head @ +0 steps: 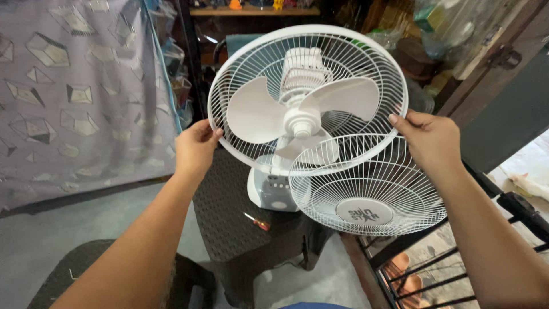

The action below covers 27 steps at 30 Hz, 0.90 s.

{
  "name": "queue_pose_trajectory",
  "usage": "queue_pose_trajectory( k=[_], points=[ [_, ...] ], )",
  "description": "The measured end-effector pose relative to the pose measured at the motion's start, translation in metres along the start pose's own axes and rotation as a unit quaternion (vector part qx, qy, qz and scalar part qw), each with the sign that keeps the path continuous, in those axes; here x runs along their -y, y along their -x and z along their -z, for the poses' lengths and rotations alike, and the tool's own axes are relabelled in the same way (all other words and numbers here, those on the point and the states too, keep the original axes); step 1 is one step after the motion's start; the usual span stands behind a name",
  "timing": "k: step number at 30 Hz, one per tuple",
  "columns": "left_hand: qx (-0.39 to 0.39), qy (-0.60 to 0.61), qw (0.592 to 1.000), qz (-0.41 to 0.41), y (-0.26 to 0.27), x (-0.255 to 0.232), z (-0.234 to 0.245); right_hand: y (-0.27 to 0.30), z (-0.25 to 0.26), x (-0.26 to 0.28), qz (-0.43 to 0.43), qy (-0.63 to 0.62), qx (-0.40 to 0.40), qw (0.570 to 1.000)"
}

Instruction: The person reassembles a white Sun Star table fan by attaching the front grille and securing it with a screwdriver. The person repeatedly removes and reattaches the grille to check fit, then tightens the neck screw to lock the head in place.

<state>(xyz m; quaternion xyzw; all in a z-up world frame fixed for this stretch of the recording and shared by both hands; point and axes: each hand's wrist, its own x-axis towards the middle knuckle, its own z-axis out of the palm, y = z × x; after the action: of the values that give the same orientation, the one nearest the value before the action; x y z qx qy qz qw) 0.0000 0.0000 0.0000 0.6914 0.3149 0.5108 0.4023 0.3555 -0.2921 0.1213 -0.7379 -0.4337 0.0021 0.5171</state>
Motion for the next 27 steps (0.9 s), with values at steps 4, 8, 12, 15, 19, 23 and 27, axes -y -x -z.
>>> queue_pose_trajectory(
  k=[4, 8, 12, 15, 19, 23, 27],
  points=[
    [0.001, -0.026, 0.996, 0.084, 0.014, -0.007, -0.01, 0.012, -0.005, 0.002, -0.109, 0.122, 0.026, 0.986],
    [0.016, 0.085, 0.99, 0.109, 0.018, -0.003, -0.025, 0.016, -0.013, -0.015, -0.103, 0.073, 0.073, 0.989],
    [0.008, 0.137, 0.985, 0.101, 0.015, 0.006, -0.034, 0.012, -0.021, -0.035, -0.142, 0.1, 0.098, 0.98],
    [0.0, 0.135, 0.986, 0.096, 0.016, 0.01, -0.038, 0.004, -0.023, -0.044, -0.08, -0.015, 0.12, 0.989],
    [-0.021, 0.139, 0.988, 0.06, 0.022, 0.012, -0.043, 0.004, -0.021, -0.039, -0.062, 0.13, 0.1, 0.985],
    [-0.034, 0.142, 0.985, 0.096, 0.032, 0.01, -0.052, 0.012, -0.027, -0.03, -0.144, 0.147, 0.125, 0.971],
    [-0.013, 0.2, 0.965, 0.172, 0.044, 0.01, -0.065, 0.013, -0.031, -0.034, -0.134, 0.071, 0.159, 0.976]
  ],
)
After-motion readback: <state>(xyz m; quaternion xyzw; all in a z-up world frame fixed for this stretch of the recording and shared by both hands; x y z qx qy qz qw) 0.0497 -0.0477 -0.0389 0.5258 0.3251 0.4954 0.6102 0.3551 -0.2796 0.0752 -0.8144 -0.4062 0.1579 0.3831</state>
